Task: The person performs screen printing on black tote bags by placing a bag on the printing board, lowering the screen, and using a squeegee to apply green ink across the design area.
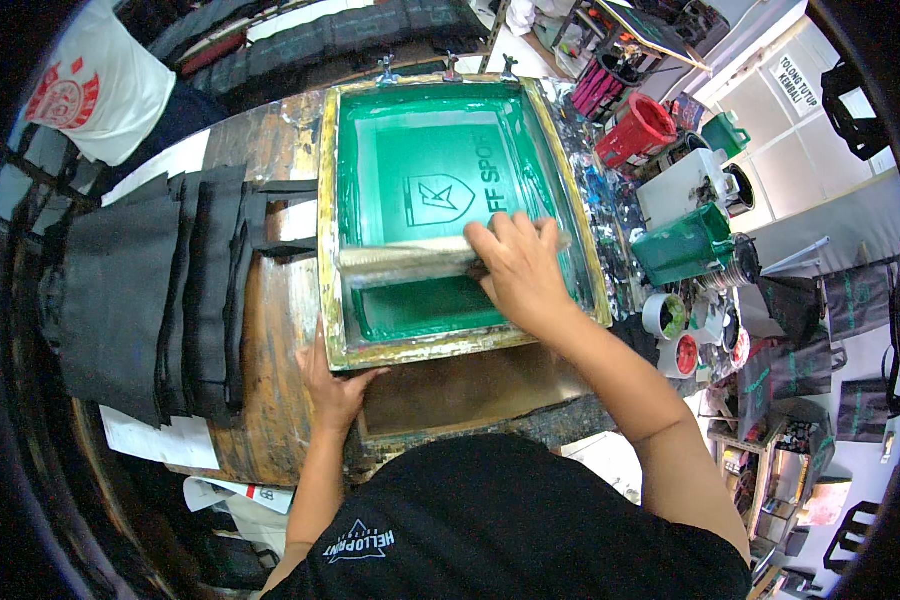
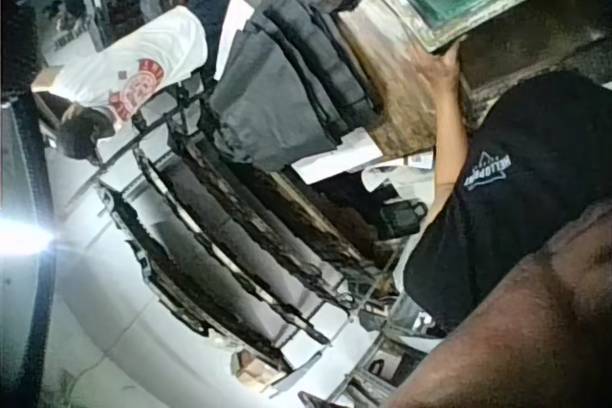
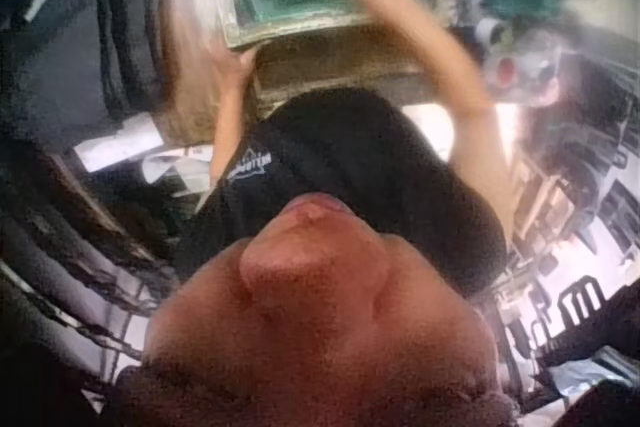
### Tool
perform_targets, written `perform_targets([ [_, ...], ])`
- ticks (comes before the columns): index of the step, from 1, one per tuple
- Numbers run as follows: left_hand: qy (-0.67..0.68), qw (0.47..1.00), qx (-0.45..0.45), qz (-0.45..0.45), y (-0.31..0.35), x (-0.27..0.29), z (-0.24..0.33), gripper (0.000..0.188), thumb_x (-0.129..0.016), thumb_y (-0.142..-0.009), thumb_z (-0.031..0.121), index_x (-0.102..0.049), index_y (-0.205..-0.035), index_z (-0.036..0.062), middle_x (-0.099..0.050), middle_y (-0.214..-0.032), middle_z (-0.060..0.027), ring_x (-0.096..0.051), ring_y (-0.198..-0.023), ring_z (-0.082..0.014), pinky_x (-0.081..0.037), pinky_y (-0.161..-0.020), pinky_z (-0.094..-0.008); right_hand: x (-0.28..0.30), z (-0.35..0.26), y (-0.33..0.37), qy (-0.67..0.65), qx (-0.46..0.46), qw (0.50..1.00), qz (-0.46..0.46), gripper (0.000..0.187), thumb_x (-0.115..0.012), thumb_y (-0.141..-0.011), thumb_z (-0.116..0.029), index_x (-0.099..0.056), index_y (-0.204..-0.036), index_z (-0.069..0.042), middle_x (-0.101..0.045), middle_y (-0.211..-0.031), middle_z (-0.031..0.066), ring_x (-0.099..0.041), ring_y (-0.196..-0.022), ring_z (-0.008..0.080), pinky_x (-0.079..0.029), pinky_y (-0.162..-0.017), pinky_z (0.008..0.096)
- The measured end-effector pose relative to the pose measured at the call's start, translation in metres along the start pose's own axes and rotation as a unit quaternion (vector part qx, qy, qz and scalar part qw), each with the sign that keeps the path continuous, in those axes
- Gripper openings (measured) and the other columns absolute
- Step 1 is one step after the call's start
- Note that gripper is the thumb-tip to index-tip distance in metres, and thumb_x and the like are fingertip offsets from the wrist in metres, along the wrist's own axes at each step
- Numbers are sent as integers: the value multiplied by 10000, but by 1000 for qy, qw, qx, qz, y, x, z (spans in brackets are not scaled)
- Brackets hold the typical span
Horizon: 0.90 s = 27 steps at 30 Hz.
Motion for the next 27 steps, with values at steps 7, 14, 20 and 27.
perform_targets([
  [7, -31, 999, -40, 1, -7, 2, 14, 1253, -986, -556, 540, -479, -1543, -42, -704, -1291, -161, -581, -1059, -344, -396, -975, -446, -49, 62, -97, 68, 3, 998, -9, 609, -843, -741, -146, -583, -1291, -165, -632, -1120, 88, -602, -1096, 313, -405, -868, 527],
  [14, -33, 999, 2, -27, 1, 0, 3, 1302, -1019, -526, 513, -457, -1557, -48, -650, -1315, -200, -545, -1131, -403, -412, -1049, -513, -96, 139, -209, 87, 6, 996, -30, 692, -863, -795, -265, -555, -1412, -196, -672, -1228, 96, -638, -1190, 325, -443, -941, 609],
  [20, -52, 999, 5, -9, 0, 5, 5, 1166, -972, -544, 625, -580, -1443, -5, -667, -1254, -182, -551, -1146, -412, -413, -1024, -541, -121, 173, -279, 63, 26, 993, -94, 775, -921, -769, -360, -522, -1414, -199, -690, -1292, 120, -629, -1273, 361, -450, -963, 637],
  [27, -180, 983, -33, 9, -6, 12, 17, 1179, -958, -516, 671, -617, -1444, 30, -504, -1079, -95, -474, -1061, -321, -334, -986, -496, -113, 179, -291, 35, 23, 993, -113, 771, -919, -784, -349, -512, -1415, -175, -685, -1280, 123, -632, -1266, 382, -465, -962, 669],
])
Point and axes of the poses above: each hand's wrist, its own y-axis away from the middle knuckle, its own x-axis out of the back of the hand, z = x × y, the point moved 9 cm from there along -y, towards the middle knuckle
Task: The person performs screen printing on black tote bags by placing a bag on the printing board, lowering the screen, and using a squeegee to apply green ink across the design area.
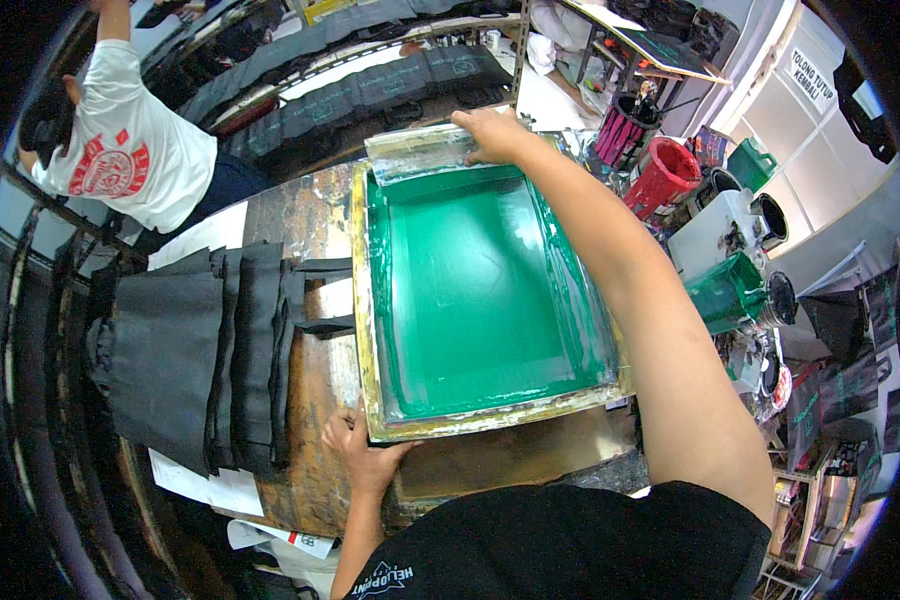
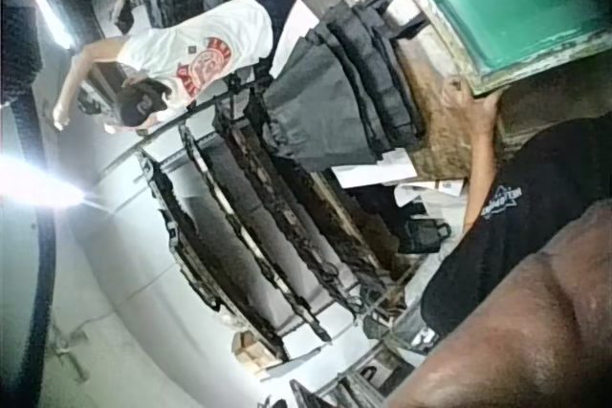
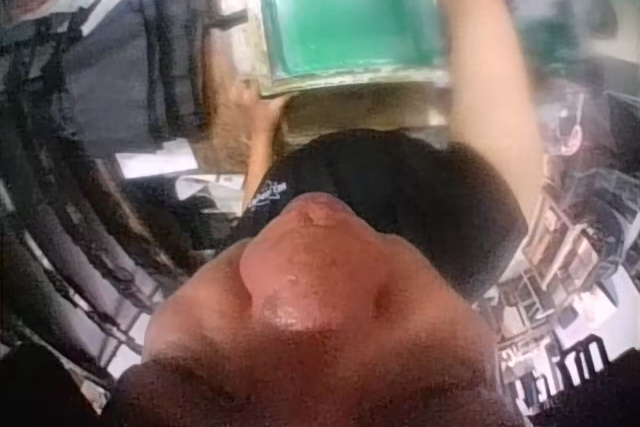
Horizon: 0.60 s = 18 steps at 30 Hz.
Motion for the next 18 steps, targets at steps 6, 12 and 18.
perform_targets([
  [6, -15, 999, -9, -32, -35, 26, 22, 1208, -909, -526, 747, -619, -1494, 86, -527, -1174, -154, -489, -1139, -354, -352, -1024, -527, 20, -11, 37, 53, -1, 988, 147, 720, -884, -800, -255, -528, -1424, -228, -671, -1199, 94, -630, -1198, 317, -439, -968, 593],
  [12, 6, 980, -199, 25, -182, 18, 73, 977, -729, -801, 771, -626, -1476, 72, -592, -1265, -205, -539, -1216, -393, -395, -1056, -551, -10, -22, 59, 114, -26, 957, 266, 415, -684, -897, -128, -629, -1294, -237, -654, -1055, 33, -632, -1066, 267, -434, -890, 560],
  [18, -98, 933, -305, 167, -347, -57, 123, 722, -630, -968, 655, -674, -1368, 56, -632, -1291, -187, -583, -1218, -365, -439, -1051, -502, -4, -38, 57, 121, 18, 952, 281, 327, -688, -885, -170, -638, -1208, -174, -658, -1004, 43, -649, -974, 250, -468, -841, 436],
])
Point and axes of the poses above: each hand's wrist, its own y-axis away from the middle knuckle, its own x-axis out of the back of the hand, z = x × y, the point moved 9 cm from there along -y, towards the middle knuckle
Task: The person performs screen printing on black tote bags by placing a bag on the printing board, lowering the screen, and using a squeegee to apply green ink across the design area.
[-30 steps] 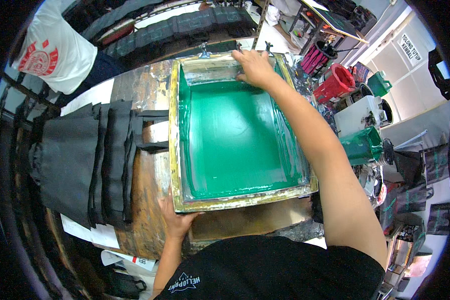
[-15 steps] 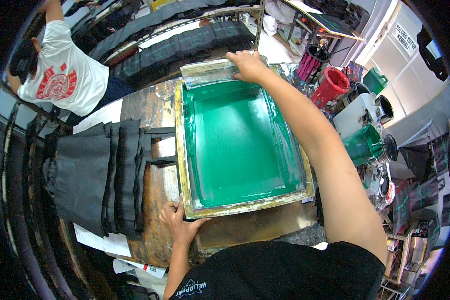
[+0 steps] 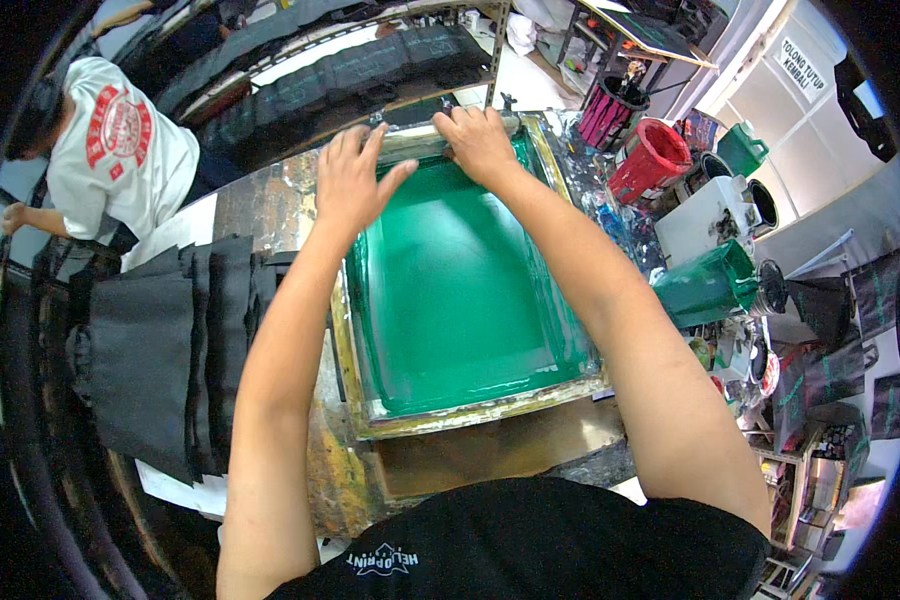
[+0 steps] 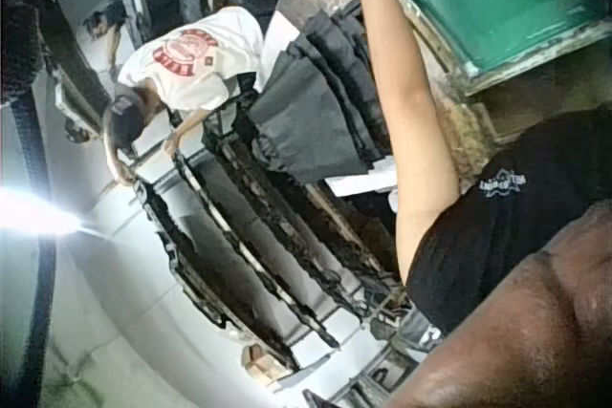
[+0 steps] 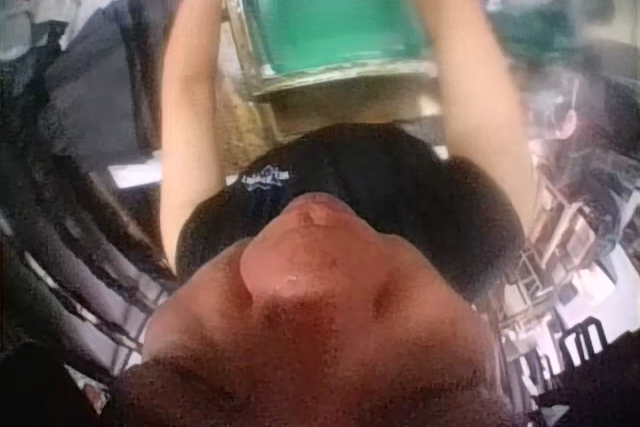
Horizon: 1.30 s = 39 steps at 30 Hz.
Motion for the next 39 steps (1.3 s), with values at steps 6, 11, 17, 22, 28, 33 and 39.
perform_targets([
  [6, -72, 991, 67, -87, -21, -68, -11, 597, -635, -944, 667, -698, -1041, 82, -700, -1029, -93, -652, -999, -316, -482, -848, -478, -8, 9, -2, 11, -19, 997, -76, 555, -886, -775, -261, -572, -1222, -163, -665, -1075, 47, -669, -1068, 276, -498, -861, 458],
  [11, -75, 996, 37, -36, 1, -50, 1, 569, -657, -929, 651, -693, -989, 86, -713, -990, -89, -658, -959, -315, -480, -827, -462, 11, -5, 14, 25, 0, 998, -61, 544, -885, -786, -284, -570, -1210, -156, -674, -1076, 48, -673, -1049, 277, -495, -878, 458],
  [17, -54, 995, 52, -70, 39, -12, 31, 551, -686, -909, 640, -658, -915, 90, -686, -935, -88, -653, -892, -309, -475, -800, -470, 48, -32, 57, -11, 3, 996, -93, 295, -655, -916, -144, -633, -1209, -171, -678, -1023, 62, -676, -1001, 280, -484, -848, 472],
  [22, -54, 994, 56, -81, 79, 33, 66, 539, -714, -892, 627, -644, -896, 93, -646, -881, -84, -632, -846, -303, -467, -772, -461, 101, -61, 101, -17, 3, 997, -80, 265, -633, -919, -156, -635, -1183, -177, -663, -983, 60, -664, -956, 269, -478, -819, 453],
  [28, -37, 996, 44, -70, 132, 95, 108, 529, -730, -866, 627, -625, -883, 109, -588, -860, -65, -578, -804, -278, -433, -744, -441, 159, -102, 152, -18, -8, 993, -113, 316, -743, -812, -127, -590, -1085, -170, -624, -967, 42, -629, -931, 247, -441, -818, 431],
  [33, -6, 994, 43, -98, 172, 131, 138, 538, -719, -869, 638, -601, -846, 114, -542, -834, -64, -544, -775, -275, -412, -717, -429, 206, -129, 193, -47, -15, 990, -134, 254, -691, -840, -113, -606, -1074, -162, -588, -916, 40, -596, -906, 246, -417, -805, 425],
  [39, 13, 995, 38, -95, 202, 171, 164, 531, -730, -859, 619, -591, -833, 107, -521, -822, -65, -536, -773, -279, -416, -729, -433, 243, -153, 228, -61, -23, 987, -145, 221, -640, -873, -140, -632, -1093, -154, -561, -908, 38, -573, -893, 241, -395, -785, 410],
])
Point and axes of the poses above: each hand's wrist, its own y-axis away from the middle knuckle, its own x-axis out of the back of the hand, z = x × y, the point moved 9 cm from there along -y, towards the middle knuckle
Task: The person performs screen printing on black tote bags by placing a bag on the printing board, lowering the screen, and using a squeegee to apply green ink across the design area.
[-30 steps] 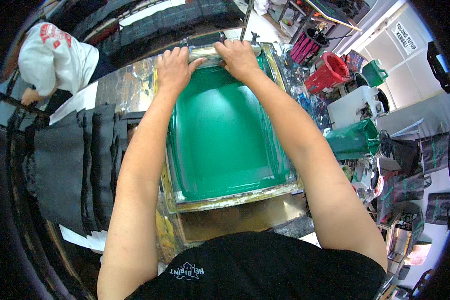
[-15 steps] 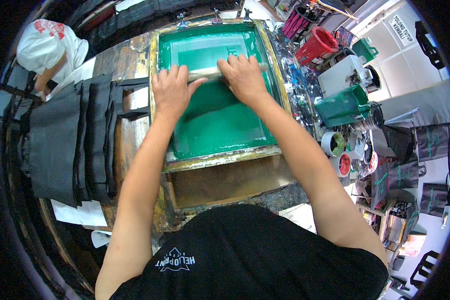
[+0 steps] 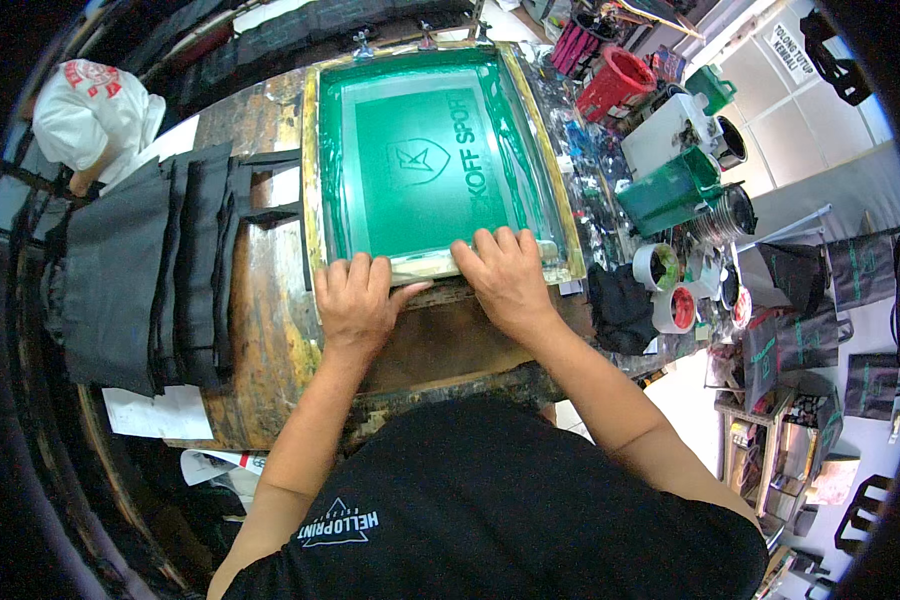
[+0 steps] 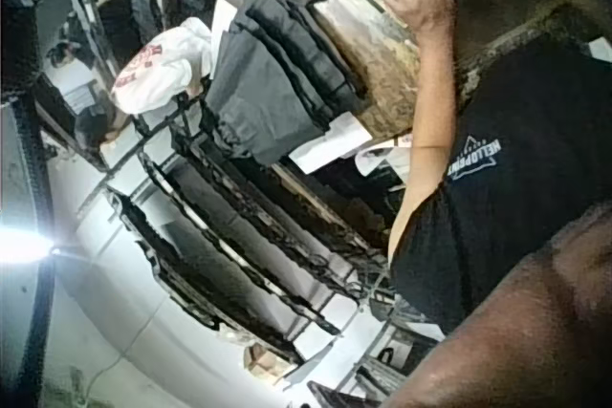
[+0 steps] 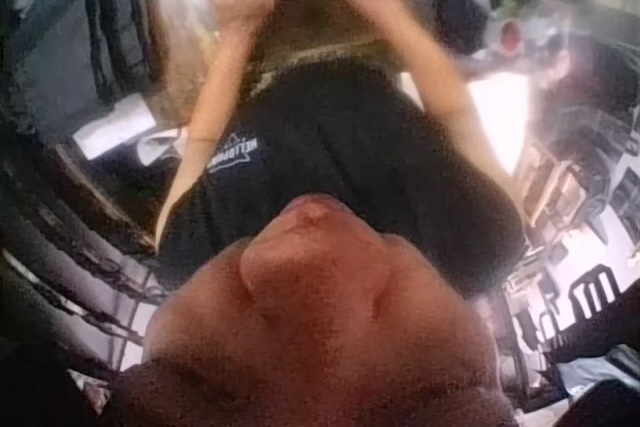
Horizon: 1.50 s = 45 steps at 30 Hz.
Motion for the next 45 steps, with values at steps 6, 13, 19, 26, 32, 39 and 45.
perform_targets([
  [6, 97, 995, 5, 9, 2, 3, -7, 557, -746, -885, 573, -704, -1102, 62, -642, -1000, -96, -598, -922, -293, -447, -830, -443, 1, 1, -2, -17, -9, 1000, -24, 370, -657, -883, -138, -648, -1252, -167, -598, -981, 50, -599, -972, 253, -417, -876, 453],
  [13, 96, 977, 186, -50, 98, -5, -67, 1178, -987, -611, 556, -463, -1503, -9, -506, -1396, -224, -461, -1313, -413, -385, -1109, -539, 10, -11, 28, -101, -68, 991, 51, 474, -623, -921, -128, -667, -1364, -290, -612, -1243, 86, -547, -1239, 273, -302, -1083, 608],
  [19, 46, 945, 276, -172, 99, -25, -94, 1016, -1019, -513, 495, -628, -1325, 25, -514, -1264, -141, -471, -1201, -378, -354, -1047, -522, 0, -9, 24, -111, -69, 991, 18, 456, -649, -915, -150, -680, -1356, -265, -629, -1193, 63, -574, -1182, 254, -296, -1080, 592],
  [26, 77, 949, 290, -101, 100, -10, -95, 1058, -1015, -480, 532, -649, -1361, 74, -529, -1259, -127, -464, -1230, -356, -337, -1041, -528, 11, -7, 19, -123, -68, 990, 18, 458, -679, -907, -139, -688, -1350, -254, -629, -1179, 51, -578, -1168, 248, -295, -1066, 572],
  [32, 223, 909, 353, -11, 108, -8, -103, 1173, -1054, -484, 460, -598, -1469, 15, -664, -1204, -127, -576, -1137, -312, -420, -1037, -491, 55, -4, -3, -107, -53, 992, 42, 438, -677, -903, -144, -680, -1332, -234, -627, -1167, 63, -579, -1152, 262, -313, -1045, 579],
  [39, 473, 798, 326, 184, 19, 52, -97, 896, -963, -787, 192, -507, -1523, -39, -672, -1299, -129, -639, -1181, -208, -517, -1034, -360, 126, 14, -60, -53, -22, 990, 129, 492, -733, -853, -262, -682, -1338, -199, -627, -1152, 100, -577, -1111, 293, -325, -1023, 533],
  [45, 467, 806, 244, 269, -53, 96, -107, 937, -861, -927, 188, -294, -1645, -20, -640, -1294, -150, -640, -1130, -219, -502, -1021, -352, 189, 46, -156, 7, 7, 971, 241, 526, -607, -980, -619, -726, -1115, -124, -656, -909, 100, -600, -910, 280, -384, -870, 460],
])
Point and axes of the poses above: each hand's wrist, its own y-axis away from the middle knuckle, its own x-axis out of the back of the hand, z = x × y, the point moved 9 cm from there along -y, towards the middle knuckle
